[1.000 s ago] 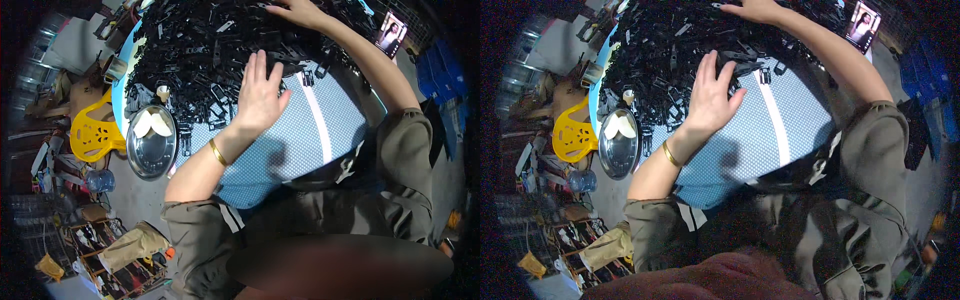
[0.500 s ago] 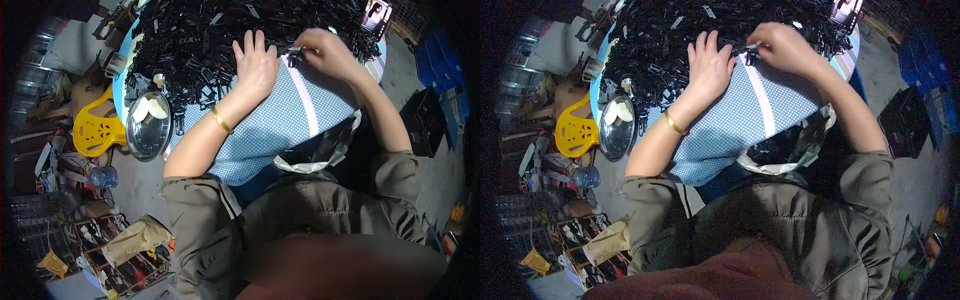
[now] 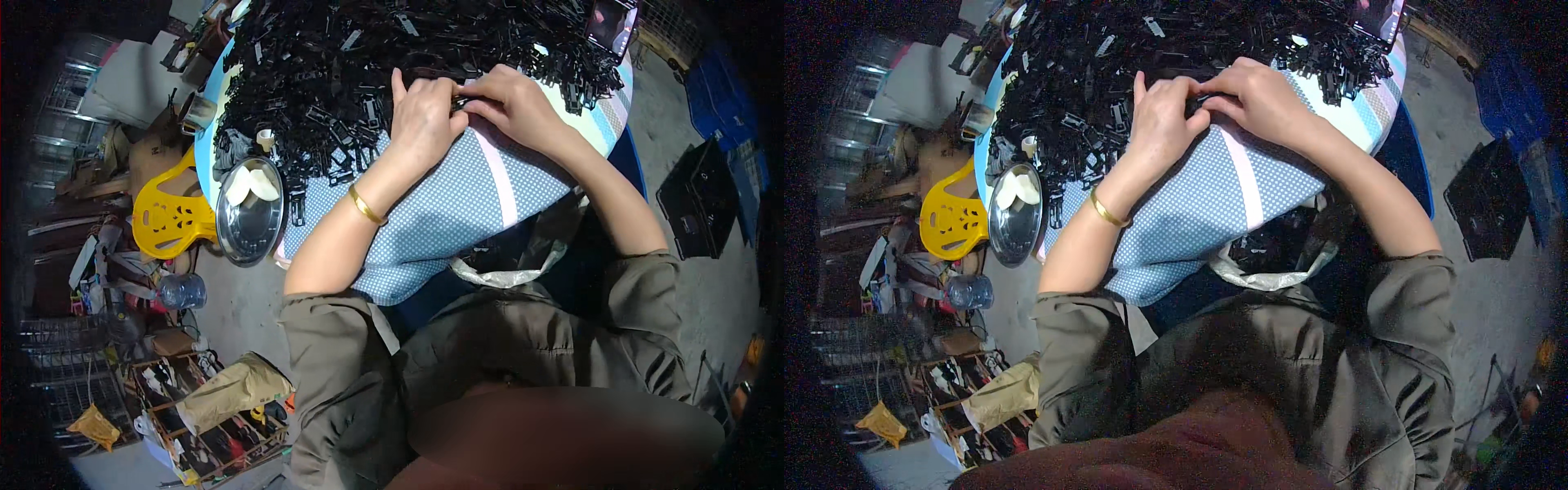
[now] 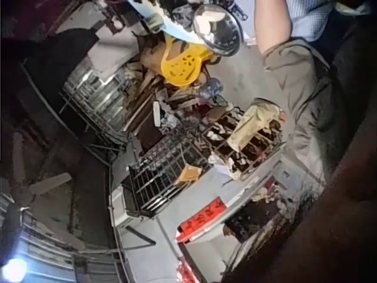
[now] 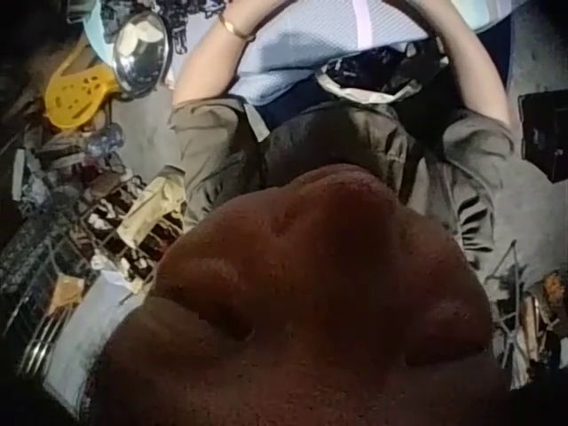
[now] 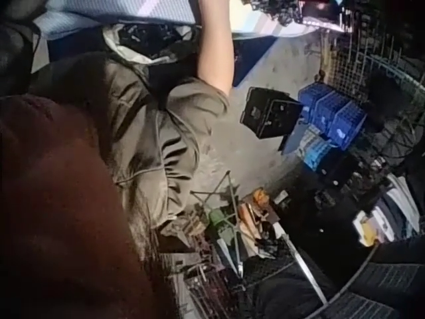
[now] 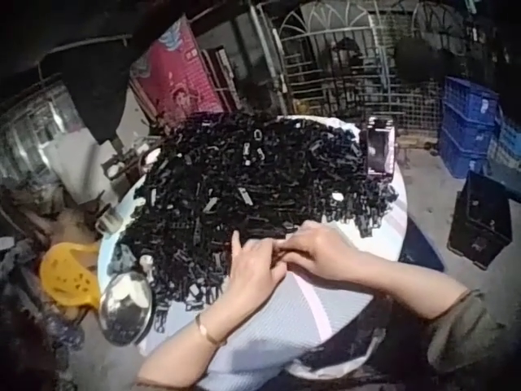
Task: The recorder is manually assembling small black plastic buckles and components at a workstation.
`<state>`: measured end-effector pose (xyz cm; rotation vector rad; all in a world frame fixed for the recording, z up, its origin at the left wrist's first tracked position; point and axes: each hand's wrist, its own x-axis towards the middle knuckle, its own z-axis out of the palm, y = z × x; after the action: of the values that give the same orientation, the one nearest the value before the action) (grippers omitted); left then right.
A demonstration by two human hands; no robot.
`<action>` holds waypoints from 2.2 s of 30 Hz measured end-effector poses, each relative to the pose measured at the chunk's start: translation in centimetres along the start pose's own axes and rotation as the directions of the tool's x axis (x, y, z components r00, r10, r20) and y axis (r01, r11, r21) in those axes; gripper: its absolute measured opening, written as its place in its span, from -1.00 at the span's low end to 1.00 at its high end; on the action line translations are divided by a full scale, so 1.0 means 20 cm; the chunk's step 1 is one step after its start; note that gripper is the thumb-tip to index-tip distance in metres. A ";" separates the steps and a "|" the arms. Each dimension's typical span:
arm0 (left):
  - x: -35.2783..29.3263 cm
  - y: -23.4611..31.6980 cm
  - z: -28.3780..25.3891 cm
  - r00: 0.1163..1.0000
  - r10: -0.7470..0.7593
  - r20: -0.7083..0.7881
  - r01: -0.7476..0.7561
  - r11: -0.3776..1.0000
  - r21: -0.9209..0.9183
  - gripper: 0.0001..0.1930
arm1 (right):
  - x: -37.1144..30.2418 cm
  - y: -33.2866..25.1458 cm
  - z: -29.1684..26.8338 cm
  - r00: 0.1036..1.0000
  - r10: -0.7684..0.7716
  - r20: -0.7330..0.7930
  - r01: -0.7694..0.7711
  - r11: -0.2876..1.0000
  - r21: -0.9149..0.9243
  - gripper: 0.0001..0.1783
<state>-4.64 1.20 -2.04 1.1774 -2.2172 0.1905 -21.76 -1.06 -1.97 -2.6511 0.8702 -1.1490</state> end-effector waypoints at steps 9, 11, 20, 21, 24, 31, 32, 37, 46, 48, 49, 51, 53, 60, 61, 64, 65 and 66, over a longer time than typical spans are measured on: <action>0.04 0.05 -0.06 0.948 -0.306 0.083 0.225 0.463 -0.857 -0.53 | 0.01 0.00 -0.08 0.945 0.317 0.086 -0.312 0.782 0.539 -0.76; 0.03 0.02 -0.06 0.950 -0.296 0.101 0.237 0.466 -0.852 -0.47 | 0.01 -0.06 -0.10 0.968 0.249 -0.015 -0.228 0.910 0.346 -0.71; -0.01 0.09 -0.06 0.946 -0.207 0.248 0.323 0.636 -0.701 -0.39 | -0.05 -0.09 -0.19 0.981 0.078 0.178 -0.102 0.986 0.130 -0.47; -0.01 0.09 -0.06 0.943 -0.180 0.281 0.333 0.577 -0.746 -0.38 | -0.05 -0.10 -0.21 0.952 0.176 0.252 -0.230 0.952 0.204 -0.48; -0.01 0.09 -0.06 0.935 -0.126 0.331 0.344 0.548 -0.763 -0.30 | -0.05 -0.04 -0.23 0.937 0.123 0.326 -0.230 0.922 0.313 -0.46; 0.00 0.08 -0.05 0.907 -0.199 0.372 0.419 0.329 -0.846 -0.47 | -0.06 0.00 -0.23 0.919 0.240 0.312 -0.380 0.751 0.540 -0.75; 0.00 0.08 -0.05 0.874 -0.252 0.416 0.474 0.242 -0.847 -0.55 | -0.06 0.03 -0.23 0.903 0.337 0.267 -0.430 0.715 0.552 -0.79; 0.01 0.06 -0.04 0.772 -0.474 0.424 0.514 0.072 -0.855 -0.73 | -0.05 0.04 -0.27 0.875 0.450 0.181 -0.478 0.735 0.482 -0.78; -0.01 0.08 0.00 0.770 -0.460 0.442 0.429 -0.138 -0.893 -0.71 | -0.06 0.02 -0.07 0.899 0.439 -0.018 -0.400 0.835 0.377 -0.85; -0.01 0.08 0.01 0.772 -0.472 0.426 0.421 -0.123 -0.899 -0.70 | -0.05 0.00 -0.05 0.883 0.467 -0.045 -0.416 0.824 0.384 -0.85; -0.01 0.08 0.01 0.774 -0.481 0.410 0.411 -0.110 -0.905 -0.69 | -0.04 0.00 -0.04 0.866 0.494 -0.072 -0.432 0.814 0.389 -0.85; -0.02 0.07 0.01 0.776 -0.477 0.412 0.422 -0.093 -0.902 -0.69 | -0.03 -0.02 -0.03 0.868 0.491 -0.077 -0.432 0.821 0.374 -0.84; -0.02 0.07 0.01 0.778 -0.472 0.415 0.432 -0.079 -0.899 -0.68 | -0.03 -0.02 -0.03 0.868 0.490 -0.081 -0.434 0.828 0.356 -0.83; -0.03 0.08 0.03 0.788 -0.452 0.418 0.462 -0.015 -0.887 -0.66 | -0.03 0.01 -0.05 0.856 0.517 -0.004 -0.500 0.829 0.251 -0.79; -0.03 0.08 0.03 0.801 -0.441 0.404 0.457 0.016 -0.889 -0.65 | -0.03 0.01 -0.06 0.851 0.525 -0.004 -0.510 0.828 0.233 -0.79; -0.03 0.11 0.03 0.800 -0.479 0.361 0.427 0.034 -0.903 -0.65 | -0.02 0.02 -0.07 0.850 0.527 0.008 -0.509 0.817 0.270 -0.79; -0.04 0.11 0.02 0.801 -0.479 0.361 0.428 0.035 -0.903 -0.65 | -0.02 0.01 -0.07 0.850 0.527 0.007 -0.509 0.817 0.271 -0.79; -0.04 0.11 0.03 0.802 -0.467 0.372 0.427 0.015 -0.904 -0.64 | -0.02 0.00 -0.07 0.848 0.531 0.012 -0.517 0.820 0.248 -0.79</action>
<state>-6.26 2.84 -2.65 0.9207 -1.1852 -1.3446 -23.00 -0.69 -1.28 -1.9986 1.2742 -1.0978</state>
